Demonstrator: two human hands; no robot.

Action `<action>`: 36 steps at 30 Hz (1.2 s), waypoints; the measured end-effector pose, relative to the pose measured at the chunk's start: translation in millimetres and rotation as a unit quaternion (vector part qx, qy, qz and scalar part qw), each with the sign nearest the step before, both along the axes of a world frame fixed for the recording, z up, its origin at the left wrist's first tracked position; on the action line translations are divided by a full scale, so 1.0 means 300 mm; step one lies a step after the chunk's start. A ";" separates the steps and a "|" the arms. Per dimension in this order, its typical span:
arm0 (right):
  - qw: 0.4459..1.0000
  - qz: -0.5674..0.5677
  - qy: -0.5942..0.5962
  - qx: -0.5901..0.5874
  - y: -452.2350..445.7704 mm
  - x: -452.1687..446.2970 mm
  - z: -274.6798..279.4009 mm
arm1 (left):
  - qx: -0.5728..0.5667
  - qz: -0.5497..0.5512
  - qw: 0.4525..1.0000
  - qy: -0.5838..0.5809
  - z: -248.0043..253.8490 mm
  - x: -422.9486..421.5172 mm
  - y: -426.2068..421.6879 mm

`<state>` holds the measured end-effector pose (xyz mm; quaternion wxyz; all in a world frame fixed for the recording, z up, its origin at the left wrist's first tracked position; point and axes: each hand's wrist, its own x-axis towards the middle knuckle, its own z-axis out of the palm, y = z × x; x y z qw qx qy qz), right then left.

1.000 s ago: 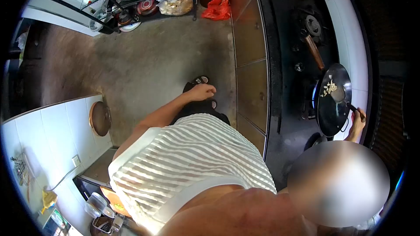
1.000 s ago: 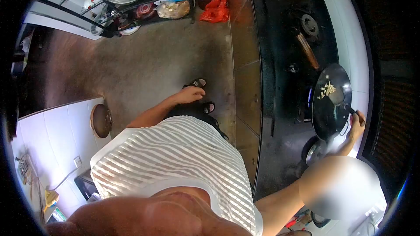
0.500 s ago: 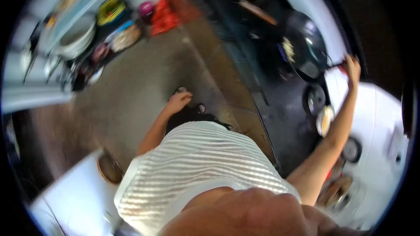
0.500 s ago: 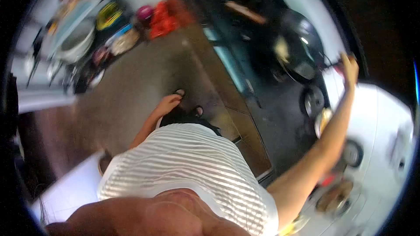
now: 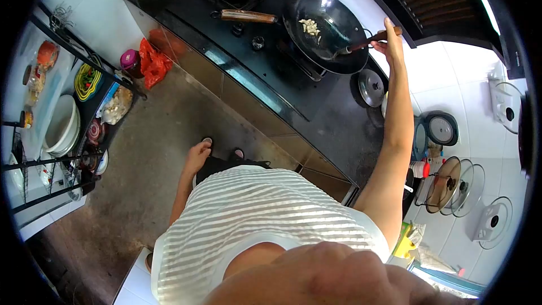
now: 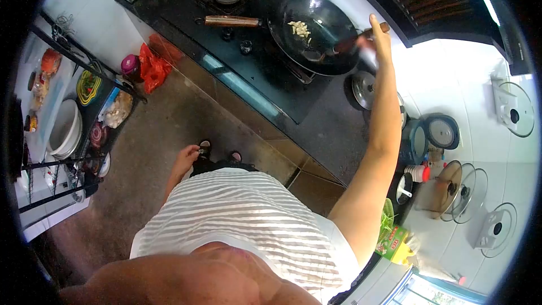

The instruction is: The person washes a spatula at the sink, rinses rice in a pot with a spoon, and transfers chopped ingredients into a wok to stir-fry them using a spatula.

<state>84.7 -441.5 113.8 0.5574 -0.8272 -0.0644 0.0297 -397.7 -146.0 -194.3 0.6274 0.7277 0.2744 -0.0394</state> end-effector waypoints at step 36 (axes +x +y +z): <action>0.993 -0.036 -0.094 0.053 -0.002 -0.234 -0.363 | 0.080 -0.085 0.993 0.030 0.035 0.133 0.075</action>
